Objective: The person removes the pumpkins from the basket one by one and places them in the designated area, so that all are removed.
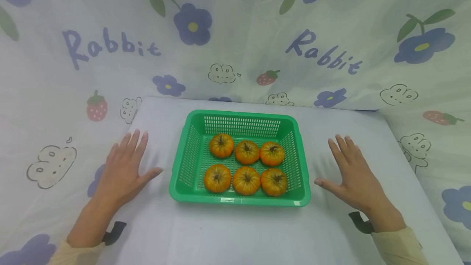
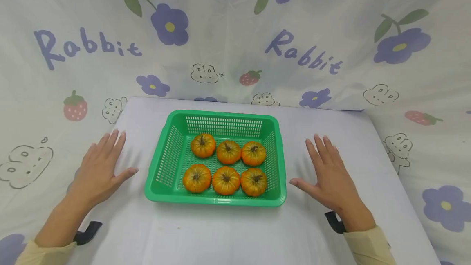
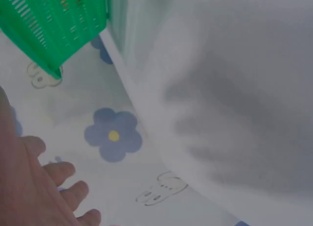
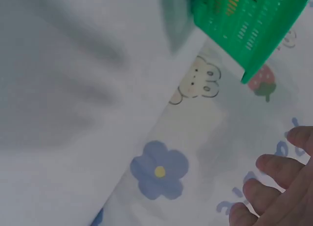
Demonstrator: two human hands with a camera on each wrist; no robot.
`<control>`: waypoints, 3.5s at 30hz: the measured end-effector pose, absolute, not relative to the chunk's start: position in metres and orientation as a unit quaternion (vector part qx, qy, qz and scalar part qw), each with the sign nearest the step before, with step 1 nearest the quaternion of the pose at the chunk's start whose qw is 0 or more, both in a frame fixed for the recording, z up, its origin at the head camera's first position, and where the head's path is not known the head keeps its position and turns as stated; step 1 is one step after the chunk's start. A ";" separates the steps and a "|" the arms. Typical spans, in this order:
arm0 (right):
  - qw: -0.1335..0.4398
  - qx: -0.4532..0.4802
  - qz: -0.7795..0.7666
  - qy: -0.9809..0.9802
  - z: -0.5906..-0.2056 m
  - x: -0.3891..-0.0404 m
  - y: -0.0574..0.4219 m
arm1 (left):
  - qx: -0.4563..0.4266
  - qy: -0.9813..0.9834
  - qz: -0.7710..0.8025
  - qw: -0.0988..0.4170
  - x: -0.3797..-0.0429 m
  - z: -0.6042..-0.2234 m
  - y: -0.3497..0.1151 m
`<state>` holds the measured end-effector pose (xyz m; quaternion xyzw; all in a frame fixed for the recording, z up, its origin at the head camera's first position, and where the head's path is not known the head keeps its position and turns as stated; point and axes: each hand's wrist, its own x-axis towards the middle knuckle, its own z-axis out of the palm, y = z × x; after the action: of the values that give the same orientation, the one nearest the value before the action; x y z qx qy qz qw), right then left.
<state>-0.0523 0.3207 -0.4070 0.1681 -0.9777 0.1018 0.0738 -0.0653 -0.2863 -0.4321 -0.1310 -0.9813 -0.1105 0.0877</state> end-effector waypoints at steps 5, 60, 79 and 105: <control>0.064 0.183 0.116 -0.974 -0.398 -0.053 0.308 | -0.137 -0.979 -0.127 0.087 -0.067 -0.428 -0.279; -0.033 0.425 0.082 -0.901 -0.397 -0.079 0.220 | -0.008 -0.965 -0.263 0.015 -0.084 -0.416 -0.191; -0.088 0.398 0.039 -0.912 -0.398 -0.085 0.211 | 0.027 -0.911 -0.393 -0.126 -0.091 -0.422 -0.199; -0.097 0.374 0.015 -0.922 -0.403 -0.088 0.206 | 0.009 -0.894 -0.431 -0.126 -0.092 -0.431 -0.202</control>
<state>-0.0878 0.2056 -0.4033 0.3738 -0.9223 0.0149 -0.0970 -0.0915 -0.2019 -0.4306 0.0085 -0.8938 -0.4305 -0.1257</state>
